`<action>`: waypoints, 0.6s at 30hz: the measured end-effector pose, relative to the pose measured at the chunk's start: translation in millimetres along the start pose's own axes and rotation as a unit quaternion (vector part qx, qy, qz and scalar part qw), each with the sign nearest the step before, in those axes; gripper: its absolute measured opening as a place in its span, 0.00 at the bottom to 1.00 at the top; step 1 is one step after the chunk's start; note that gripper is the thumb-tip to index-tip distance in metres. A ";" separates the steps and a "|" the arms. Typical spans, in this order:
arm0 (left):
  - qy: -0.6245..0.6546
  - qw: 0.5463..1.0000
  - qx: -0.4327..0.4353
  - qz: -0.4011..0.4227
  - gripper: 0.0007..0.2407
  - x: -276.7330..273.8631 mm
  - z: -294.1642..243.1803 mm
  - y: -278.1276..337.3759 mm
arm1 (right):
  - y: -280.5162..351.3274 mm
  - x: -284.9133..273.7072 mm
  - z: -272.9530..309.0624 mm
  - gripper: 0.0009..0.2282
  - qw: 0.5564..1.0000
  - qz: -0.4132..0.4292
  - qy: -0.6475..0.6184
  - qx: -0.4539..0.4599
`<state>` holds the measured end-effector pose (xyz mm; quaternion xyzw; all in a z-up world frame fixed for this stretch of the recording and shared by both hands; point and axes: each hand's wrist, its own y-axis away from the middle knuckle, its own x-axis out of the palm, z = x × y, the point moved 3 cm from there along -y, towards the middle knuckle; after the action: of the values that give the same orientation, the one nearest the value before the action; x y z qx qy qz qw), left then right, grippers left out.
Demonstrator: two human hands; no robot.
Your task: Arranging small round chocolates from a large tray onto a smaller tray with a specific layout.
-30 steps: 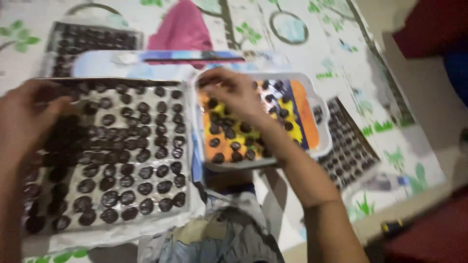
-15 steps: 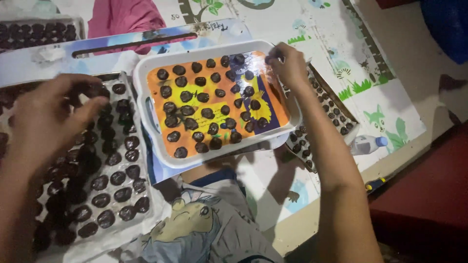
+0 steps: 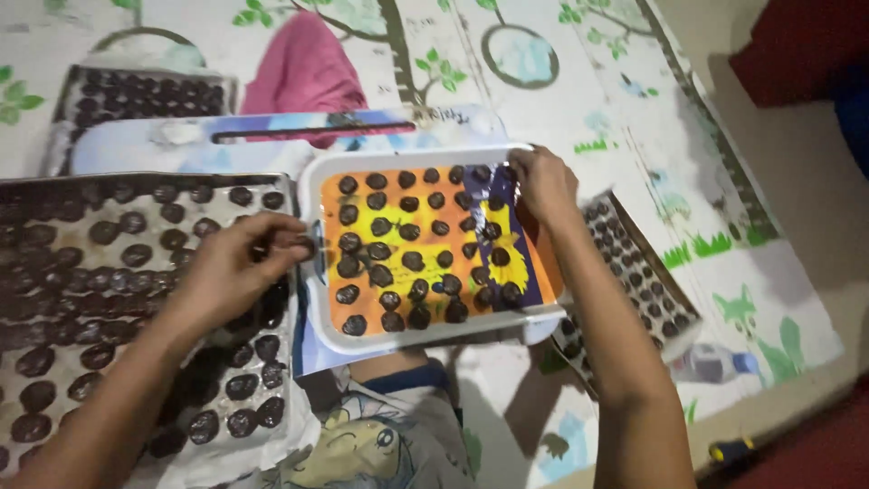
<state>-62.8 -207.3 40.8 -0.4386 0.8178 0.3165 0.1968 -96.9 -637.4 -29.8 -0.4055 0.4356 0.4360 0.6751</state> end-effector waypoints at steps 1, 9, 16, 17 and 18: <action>0.116 0.991 0.068 -0.005 0.14 9.8 6.6 -6.2 | 5.2 -5.0 1.9 0.09 0.999 -0.008 0.025 0.021; 0.241 0.949 0.198 0.044 0.13 65.3 -47.0 -9.6 | 103.7 -75.1 150.1 0.12 0.979 -0.055 -0.178 -0.083; 0.092 0.928 0.360 -0.017 0.20 85.5 -81.2 -7.4 | 116.9 -66.8 154.3 0.12 0.921 -0.008 -0.365 -0.134; 0.066 0.925 0.372 -0.028 0.21 85.8 -81.7 -5.5 | 117.3 -67.9 154.5 0.10 0.912 -0.006 -0.388 -0.136; 0.067 0.926 0.371 -0.029 0.21 78.7 -81.0 -1.9 | 116.2 -77.1 159.9 0.10 0.911 -0.005 -0.388 -0.137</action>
<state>-107.1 -310.7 51.4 -0.3780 0.8749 -0.0453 0.2992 -187.5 -473.5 69.9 -0.2952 0.0734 0.6112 0.7307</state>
